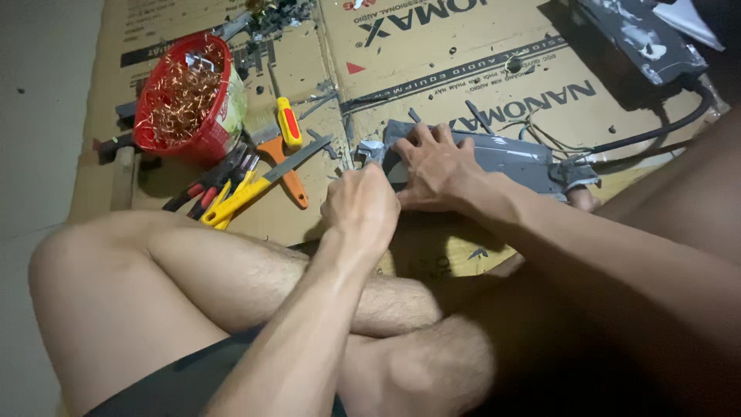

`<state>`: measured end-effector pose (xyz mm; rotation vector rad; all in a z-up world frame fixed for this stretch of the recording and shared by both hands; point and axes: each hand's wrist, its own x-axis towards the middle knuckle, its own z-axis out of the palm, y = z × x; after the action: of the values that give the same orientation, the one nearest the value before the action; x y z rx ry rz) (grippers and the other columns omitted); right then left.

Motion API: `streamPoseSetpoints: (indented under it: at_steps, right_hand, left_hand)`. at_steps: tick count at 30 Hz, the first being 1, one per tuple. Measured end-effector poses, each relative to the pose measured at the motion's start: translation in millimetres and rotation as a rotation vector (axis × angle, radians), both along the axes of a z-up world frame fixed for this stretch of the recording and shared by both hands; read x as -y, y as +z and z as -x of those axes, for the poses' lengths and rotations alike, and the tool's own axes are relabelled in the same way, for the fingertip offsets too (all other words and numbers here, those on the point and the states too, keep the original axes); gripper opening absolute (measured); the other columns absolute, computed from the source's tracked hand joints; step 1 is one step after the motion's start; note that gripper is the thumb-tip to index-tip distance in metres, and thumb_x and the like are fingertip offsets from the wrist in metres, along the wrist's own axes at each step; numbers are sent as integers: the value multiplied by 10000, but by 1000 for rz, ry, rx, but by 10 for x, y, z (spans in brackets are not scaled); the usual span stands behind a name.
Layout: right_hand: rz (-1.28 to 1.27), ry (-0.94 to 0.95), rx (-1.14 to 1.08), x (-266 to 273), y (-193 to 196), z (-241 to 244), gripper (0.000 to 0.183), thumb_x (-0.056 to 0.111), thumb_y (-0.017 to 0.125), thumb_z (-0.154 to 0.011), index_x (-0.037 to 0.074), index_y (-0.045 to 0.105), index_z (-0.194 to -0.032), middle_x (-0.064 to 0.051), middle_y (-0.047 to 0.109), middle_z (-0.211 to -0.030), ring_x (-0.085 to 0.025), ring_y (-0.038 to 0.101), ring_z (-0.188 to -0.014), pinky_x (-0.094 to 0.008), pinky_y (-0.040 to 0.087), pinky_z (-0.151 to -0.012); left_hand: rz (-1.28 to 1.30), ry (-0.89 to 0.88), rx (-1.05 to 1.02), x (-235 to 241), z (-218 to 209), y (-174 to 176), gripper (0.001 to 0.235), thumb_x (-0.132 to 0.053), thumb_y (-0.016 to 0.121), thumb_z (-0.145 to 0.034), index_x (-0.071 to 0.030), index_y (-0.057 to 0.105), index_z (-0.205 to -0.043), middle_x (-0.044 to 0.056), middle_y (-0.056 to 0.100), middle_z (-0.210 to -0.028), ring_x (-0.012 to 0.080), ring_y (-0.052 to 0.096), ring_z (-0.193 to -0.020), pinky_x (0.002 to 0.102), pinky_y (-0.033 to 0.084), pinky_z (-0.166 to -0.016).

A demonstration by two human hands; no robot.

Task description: The person sits on the floor and uses a screwdriver to remove screws from a metal casing. They then use a yellow utility knife to scrape and cut material from the edges of the casing, followed by peeling off a layer of material by hand.

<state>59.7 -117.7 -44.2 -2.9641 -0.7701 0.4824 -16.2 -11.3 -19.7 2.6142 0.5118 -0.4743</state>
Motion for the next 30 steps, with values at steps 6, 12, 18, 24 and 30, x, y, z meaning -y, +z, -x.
streamPoseSetpoints:
  at_steps: [6, 12, 18, 24, 30]
  right_hand:
    - [19, -13, -25, -24, -31, -48, 756, 630, 749, -740, 183, 576, -1325, -130, 463, -1362, -397, 401, -1345, -639, 446, -992]
    - [-25, 7, -24, 30, -78, -16, 861, 700, 728, -710, 175, 543, -1366, -91, 419, -1379, -367, 373, -1359, -640, 404, -1018]
    - [9, -33, -25, -10, 17, 23, 770, 659, 695, -716, 226, 576, -1341, -82, 446, -1381, -339, 391, -1339, -586, 443, -994]
    - [-9, -5, -16, 16, 31, 25, 758, 663, 705, -731, 205, 578, -1321, -101, 472, -1339, -360, 413, -1319, -598, 463, -974]
    - [-74, 16, -33, 63, 15, 29, 895, 792, 690, -701, 157, 582, -1323, -122, 463, -1341, -387, 401, -1343, -627, 436, -982]
  left_hand:
    - [-16, -7, -35, 110, 107, 284, 370, -91, 506, -941, 47, 649, -1253, 270, 704, -1098, 461, 660, -1134, 635, 561, -870]
    - [-29, 6, -32, -16, 98, 255, 386, -91, 530, -928, 20, 650, -1278, 250, 713, -1088, 449, 673, -1115, 640, 565, -855]
    - [0, 2, -13, 70, 175, 371, 408, -102, 467, -981, 42, 584, -1344, 309, 671, -1127, 475, 647, -1146, 639, 553, -926]
    - [-14, -16, -46, 22, 24, 294, 392, -199, 578, -989, 48, 619, -1290, 259, 684, -1131, 449, 651, -1156, 637, 541, -928]
    - [-107, -82, -60, -40, -133, 375, 326, -48, 493, -956, 24, 693, -1203, 234, 700, -1181, 431, 635, -1203, 608, 540, -936]
